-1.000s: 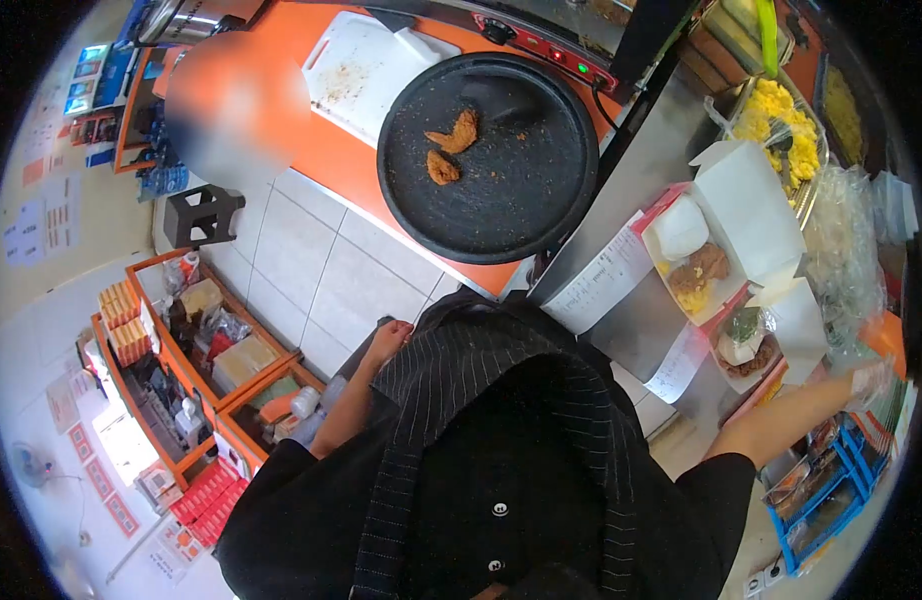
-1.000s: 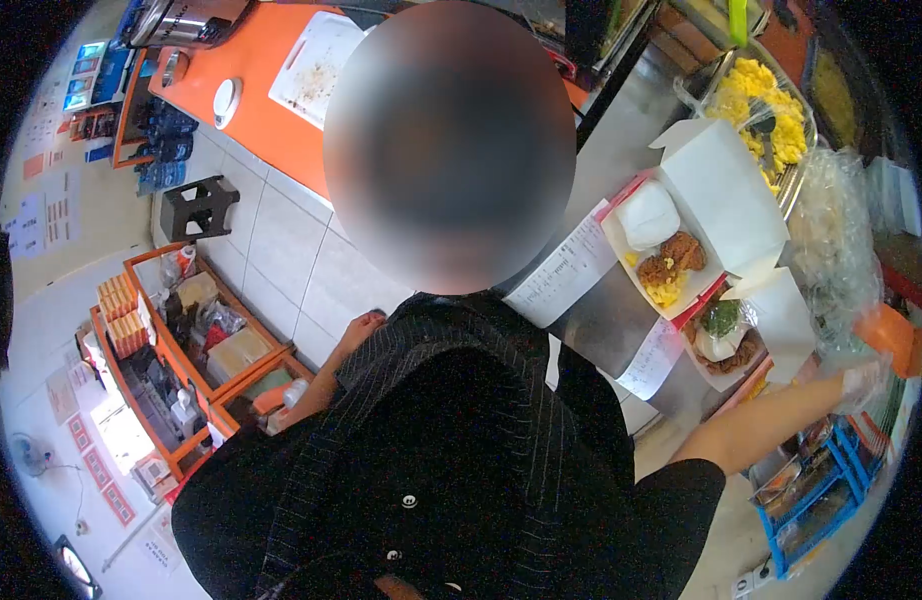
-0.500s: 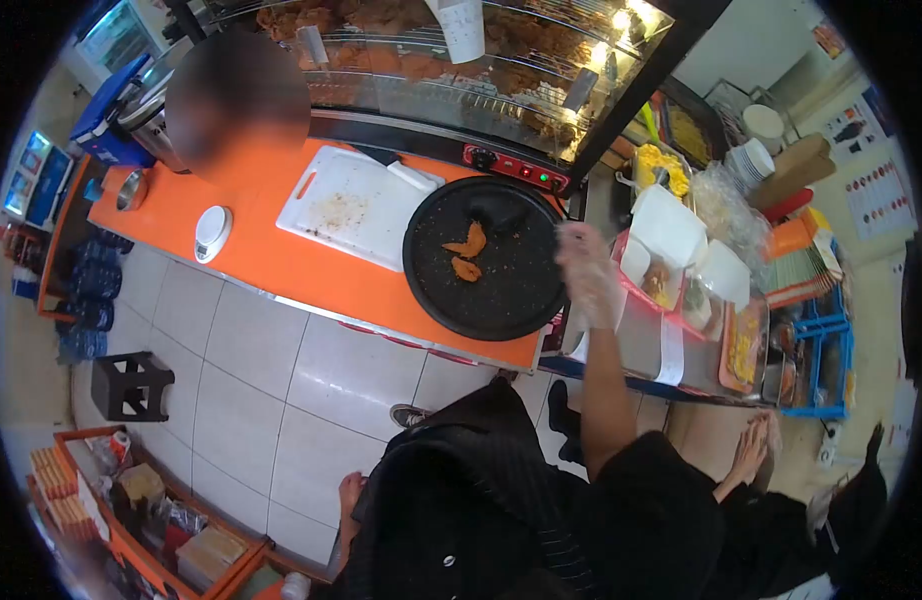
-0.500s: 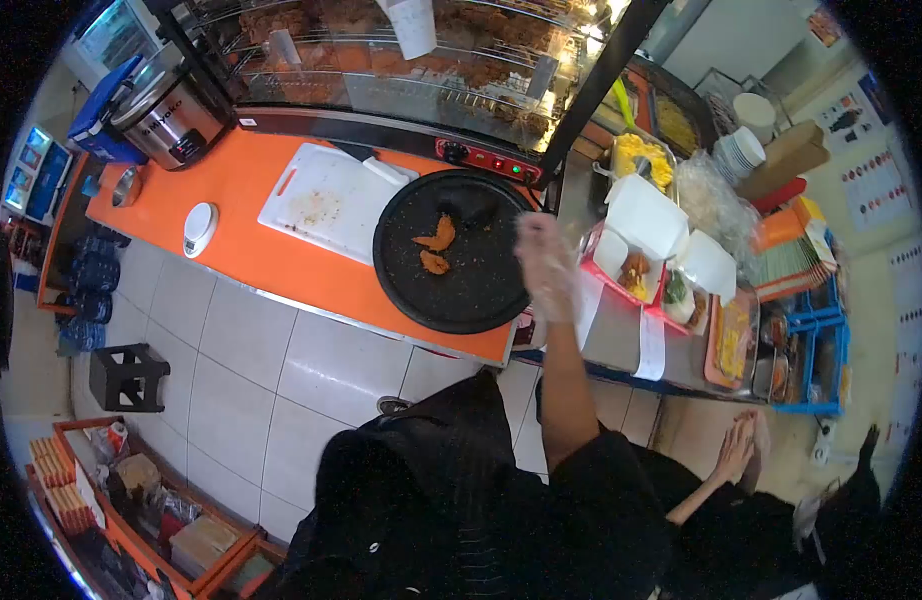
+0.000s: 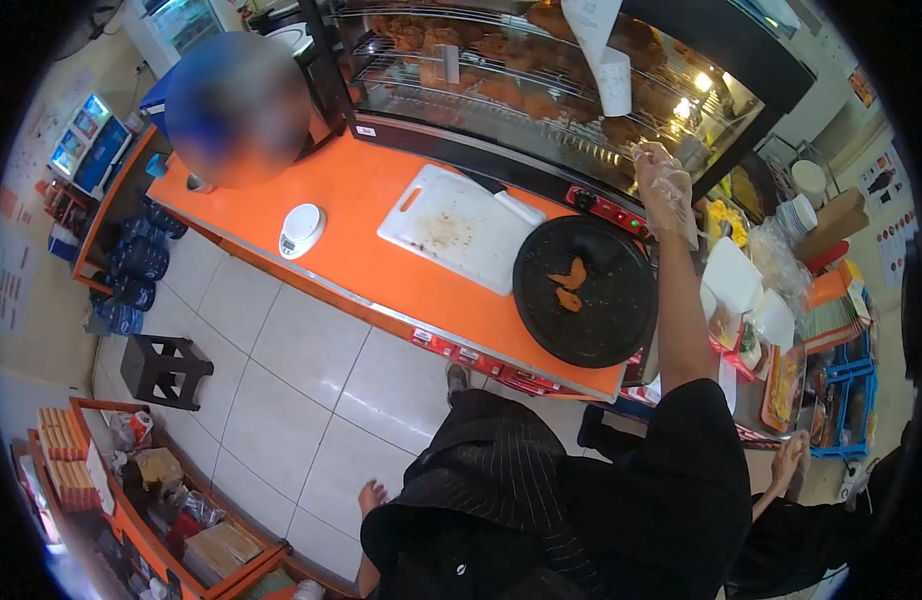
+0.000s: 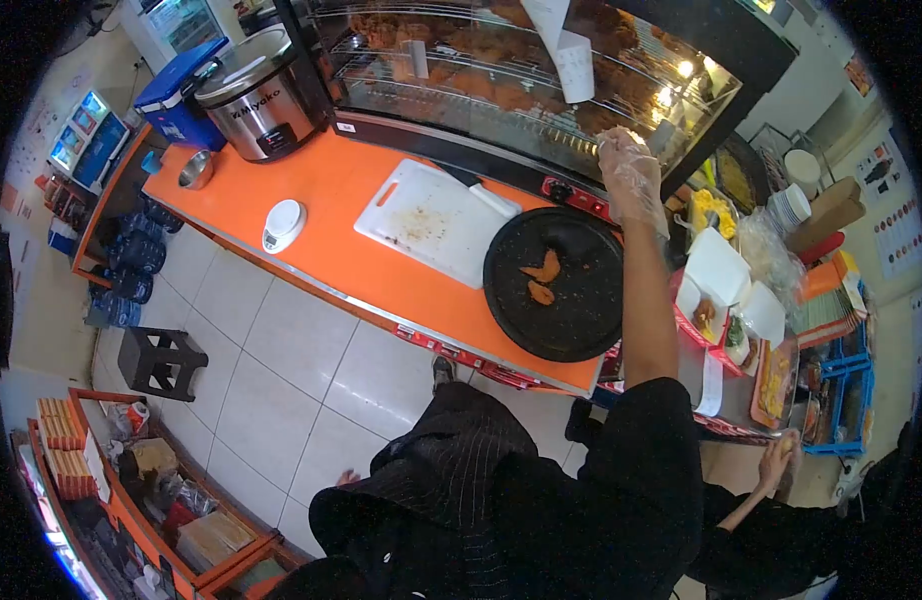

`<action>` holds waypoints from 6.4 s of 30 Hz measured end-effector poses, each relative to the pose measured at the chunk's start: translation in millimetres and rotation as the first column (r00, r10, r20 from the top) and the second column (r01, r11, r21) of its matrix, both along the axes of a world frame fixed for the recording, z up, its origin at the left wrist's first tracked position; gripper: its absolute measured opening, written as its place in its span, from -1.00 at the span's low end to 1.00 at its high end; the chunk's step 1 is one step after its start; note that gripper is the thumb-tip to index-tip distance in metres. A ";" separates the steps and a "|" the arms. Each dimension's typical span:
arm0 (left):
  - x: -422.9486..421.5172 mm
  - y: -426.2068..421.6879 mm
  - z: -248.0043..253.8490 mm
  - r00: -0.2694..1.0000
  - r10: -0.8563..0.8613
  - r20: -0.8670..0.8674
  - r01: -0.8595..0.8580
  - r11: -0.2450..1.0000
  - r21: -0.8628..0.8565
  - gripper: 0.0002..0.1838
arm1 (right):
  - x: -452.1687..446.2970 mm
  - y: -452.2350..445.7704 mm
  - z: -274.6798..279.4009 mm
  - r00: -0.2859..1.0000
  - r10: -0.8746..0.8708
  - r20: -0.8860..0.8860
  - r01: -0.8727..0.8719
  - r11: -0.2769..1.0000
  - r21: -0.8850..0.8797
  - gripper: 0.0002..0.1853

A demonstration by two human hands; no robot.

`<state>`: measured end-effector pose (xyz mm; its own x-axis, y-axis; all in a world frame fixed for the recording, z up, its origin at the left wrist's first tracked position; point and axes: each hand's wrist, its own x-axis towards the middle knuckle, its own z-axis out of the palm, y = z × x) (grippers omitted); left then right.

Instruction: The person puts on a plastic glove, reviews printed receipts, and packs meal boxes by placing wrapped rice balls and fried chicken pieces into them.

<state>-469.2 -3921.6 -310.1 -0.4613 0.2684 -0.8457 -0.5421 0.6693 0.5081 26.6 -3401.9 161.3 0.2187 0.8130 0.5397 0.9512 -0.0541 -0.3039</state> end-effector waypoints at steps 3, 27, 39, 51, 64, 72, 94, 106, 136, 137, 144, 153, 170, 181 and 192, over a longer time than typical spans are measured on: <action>13.4 156.2 82.6 0.869 -0.307 -0.389 0.405 0.892 0.200 -0.74 | 8.9 15.6 -69.6 0.974 0.103 0.203 -0.092 0.994 -0.063 -0.76; 134.2 841.1 394.1 0.190 0.254 -0.948 0.977 0.043 0.208 -0.63 | -133.6 -137.0 -186.4 0.721 -0.580 -0.379 0.168 0.678 -0.716 -0.15; 100.9 842.1 406.2 0.129 0.222 -0.967 0.957 0.228 0.180 -0.44 | -160.1 -124.6 -164.7 0.652 -0.606 -0.456 0.262 0.744 -0.615 -0.37; -11.0 883.4 400.8 -0.259 0.383 -0.887 0.686 0.719 0.110 -0.26 | -190.7 -157.8 -154.3 0.553 -0.679 -0.482 0.291 0.700 -0.652 -0.31; -20.3 846.0 412.8 -0.054 0.415 -0.908 0.770 0.596 0.227 -0.61 | -163.9 -114.2 -164.9 0.699 -0.578 -0.422 0.358 0.793 -0.492 -0.69; 2.1 754.9 343.6 0.469 0.071 -0.880 0.881 0.040 0.472 -0.67 | -165.3 -116.7 -179.6 0.650 -0.628 -0.429 0.377 0.756 -0.535 -0.70; -39.9 519.5 234.2 -0.561 -0.735 -0.381 0.821 -0.435 -0.370 -0.55 | -165.2 -127.6 -171.0 0.532 -0.617 -0.580 0.244 0.767 -0.593 -0.64; -73.4 503.4 181.7 -0.615 -0.788 -0.041 0.722 -0.542 -0.430 -0.22 | -157.9 -118.6 -168.6 0.659 -0.522 -0.541 0.190 0.812 -0.552 -0.62; -53.4 509.8 215.4 -0.462 -0.698 -0.547 0.882 -0.301 -0.362 -0.57 | -156.9 -116.5 -175.0 0.610 -0.585 -0.534 0.217 0.772 -0.598 -0.63; -56.9 510.7 204.6 -0.488 -0.698 -0.523 0.867 -0.322 -0.379 -0.54 | -157.5 -115.8 -173.5 0.606 -0.584 -0.540 0.213 0.773 -0.598 -0.63; -52.7 511.4 216.0 -0.426 -0.815 -0.393 0.893 -0.308 -0.329 -0.54 | -161.3 -119.2 -182.8 0.598 -0.530 -0.602 0.198 0.825 -0.529 -0.63; -66.0 507.3 194.8 -0.291 -0.757 -0.585 0.954 -0.276 -0.118 -0.68 | -157.9 -119.2 -189.6 0.606 -0.599 -0.523 0.195 0.749 -0.633 -0.69; 34.6 581.3 289.1 -0.009 -0.615 -0.789 0.969 -0.202 0.146 -0.51 | -161.5 -120.6 -171.5 0.661 -0.561 -0.499 0.209 0.776 -0.595 -0.63; 271.8 701.7 569.7 0.646 -0.418 -0.638 0.343 -0.587 0.733 -0.33 | -173.1 -131.9 -170.2 0.640 -0.506 -0.578 0.289 0.856 -0.429 -0.67; 289.8 719.0 560.1 0.344 -0.537 -0.770 0.562 -0.539 0.627 -0.10 | -173.7 -160.5 -182.4 0.523 -0.572 -0.632 0.283 0.816 -0.504 -0.76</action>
